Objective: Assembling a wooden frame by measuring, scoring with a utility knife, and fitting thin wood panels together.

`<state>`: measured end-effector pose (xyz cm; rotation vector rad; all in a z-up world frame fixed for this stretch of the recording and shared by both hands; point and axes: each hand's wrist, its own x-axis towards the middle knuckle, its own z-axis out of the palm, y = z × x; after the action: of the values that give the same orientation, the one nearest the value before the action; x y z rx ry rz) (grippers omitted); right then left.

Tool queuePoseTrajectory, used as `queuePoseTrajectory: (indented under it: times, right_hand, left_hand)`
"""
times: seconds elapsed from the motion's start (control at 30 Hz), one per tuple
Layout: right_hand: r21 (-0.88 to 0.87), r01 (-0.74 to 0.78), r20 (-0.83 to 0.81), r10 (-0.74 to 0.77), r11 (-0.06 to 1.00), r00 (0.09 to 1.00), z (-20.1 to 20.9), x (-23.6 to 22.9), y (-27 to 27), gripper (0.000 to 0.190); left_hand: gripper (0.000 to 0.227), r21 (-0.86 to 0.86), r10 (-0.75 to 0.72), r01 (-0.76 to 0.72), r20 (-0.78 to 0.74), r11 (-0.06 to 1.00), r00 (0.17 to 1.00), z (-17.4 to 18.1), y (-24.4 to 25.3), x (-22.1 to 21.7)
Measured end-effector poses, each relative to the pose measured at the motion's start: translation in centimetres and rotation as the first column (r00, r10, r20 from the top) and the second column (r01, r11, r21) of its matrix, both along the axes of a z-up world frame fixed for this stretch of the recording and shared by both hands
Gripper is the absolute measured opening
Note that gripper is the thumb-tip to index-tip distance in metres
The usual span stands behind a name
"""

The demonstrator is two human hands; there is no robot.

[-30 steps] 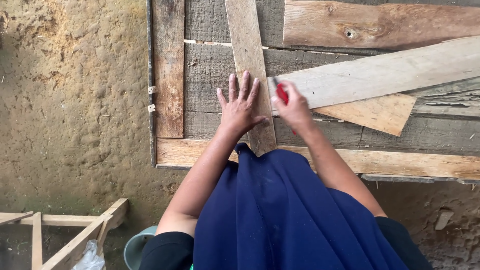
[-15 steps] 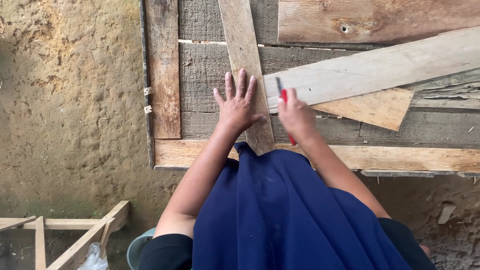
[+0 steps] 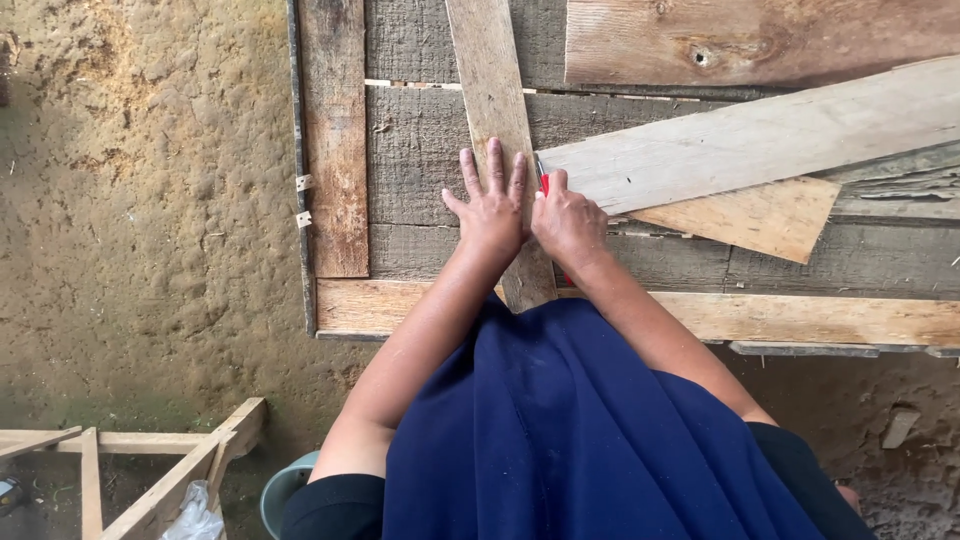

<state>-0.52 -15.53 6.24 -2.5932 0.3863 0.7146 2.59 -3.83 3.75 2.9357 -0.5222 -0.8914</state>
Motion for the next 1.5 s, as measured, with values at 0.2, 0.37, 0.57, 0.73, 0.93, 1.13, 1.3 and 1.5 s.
queuePoseTrajectory:
  times: [0.2, 0.37, 0.57, 0.73, 0.93, 1.13, 1.3, 1.5]
  right_hand:
    - [0.009, 0.030, -0.014, -0.030, 0.999, 0.999, -0.4, 0.2, -0.5, 0.031]
    - [0.006, 0.002, -0.052, -0.002, 1.000, 0.999, -0.9, 1.1, -0.3, 0.034]
    - [-0.022, -0.064, -0.134, 0.061, 0.998, 0.989, 0.6, 1.7, 0.1, 0.032]
    - [-0.036, -0.095, -0.174, 0.087, 0.995, 0.981, 1.2, 1.4, 0.3, 0.033]
    - [-0.015, -0.072, -0.160, 0.069, 0.997, 0.985, 0.7, 0.4, 0.3, 0.032]
    - [0.005, -0.016, -0.130, 0.016, 1.000, 0.991, 1.6, 0.6, 0.3, 0.034]
    - [0.157, 0.052, -0.115, -0.034, 0.986, 0.993, 0.7, 0.1, -1.3, 0.036]
    - [0.283, 0.140, -0.022, -0.140, 0.949, 0.990, 0.0, -0.9, -1.7, 0.036]
  left_hand:
    - [0.109, 0.038, 0.006, -0.004, -0.055, 0.999, 0.998, -0.1, -0.4, 0.2]
    - [0.097, 0.059, 0.020, -0.015, -0.090, 0.998, 0.996, 2.6, -0.6, 0.4]
    - [0.082, 0.086, 0.039, -0.028, -0.120, 0.996, 0.992, 1.4, -0.7, 0.5]
    - [0.076, 0.099, 0.035, -0.023, -0.112, 0.995, 0.993, 2.0, -0.7, 0.4]
    - [0.081, 0.094, 0.028, -0.018, -0.108, 0.995, 0.994, 1.9, -0.6, 0.2]
    - [0.097, 0.032, -0.025, 0.027, -0.050, 0.999, 0.998, 0.8, 0.1, 0.3]
    - [0.111, -0.070, -0.150, 0.164, 0.173, 0.984, 0.973, 2.0, 0.8, -0.5]
    - [0.109, -0.100, -0.158, 0.178, 0.176, 0.979, 0.972, 2.2, 1.0, -0.5]
